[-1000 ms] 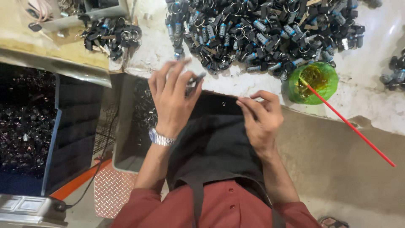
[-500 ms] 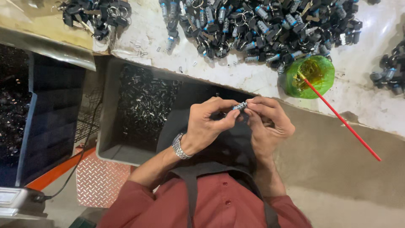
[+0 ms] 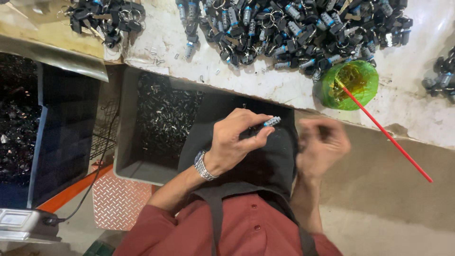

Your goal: The person picks small metal components one at a time from a pile on the workbench, holds each in one hand, and uses a long-handled brush dipped in oil from a green cup to apply oil to the part. The oiled parts are dropped into a bin below the bench.

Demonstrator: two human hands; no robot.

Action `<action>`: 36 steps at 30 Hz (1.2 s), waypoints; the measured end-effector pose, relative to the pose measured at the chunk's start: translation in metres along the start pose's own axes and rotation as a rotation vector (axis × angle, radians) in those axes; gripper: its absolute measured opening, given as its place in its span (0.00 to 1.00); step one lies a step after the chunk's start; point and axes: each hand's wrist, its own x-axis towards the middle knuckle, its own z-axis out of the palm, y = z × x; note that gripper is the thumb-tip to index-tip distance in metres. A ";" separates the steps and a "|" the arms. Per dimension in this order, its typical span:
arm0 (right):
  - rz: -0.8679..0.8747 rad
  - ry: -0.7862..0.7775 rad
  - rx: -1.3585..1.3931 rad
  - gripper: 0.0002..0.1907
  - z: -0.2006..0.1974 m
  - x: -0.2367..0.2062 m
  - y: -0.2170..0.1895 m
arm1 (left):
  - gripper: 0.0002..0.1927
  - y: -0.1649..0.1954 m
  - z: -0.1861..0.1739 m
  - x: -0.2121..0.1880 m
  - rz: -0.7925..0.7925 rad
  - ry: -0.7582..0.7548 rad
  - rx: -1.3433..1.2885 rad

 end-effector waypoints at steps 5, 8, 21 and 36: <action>-0.051 0.295 0.193 0.10 -0.034 0.017 -0.008 | 0.10 -0.008 0.002 -0.001 -0.260 -0.064 -0.161; -0.249 0.273 0.044 0.12 -0.047 0.021 -0.007 | 0.11 -0.009 0.009 0.000 -0.320 -0.081 -0.267; 0.110 0.216 0.339 0.09 -0.041 -0.019 -0.002 | 0.11 -0.004 0.011 0.002 -0.317 -0.032 -0.223; -0.273 0.312 -0.009 0.06 -0.066 0.025 -0.001 | 0.12 -0.006 -0.036 -0.004 -0.099 0.294 0.432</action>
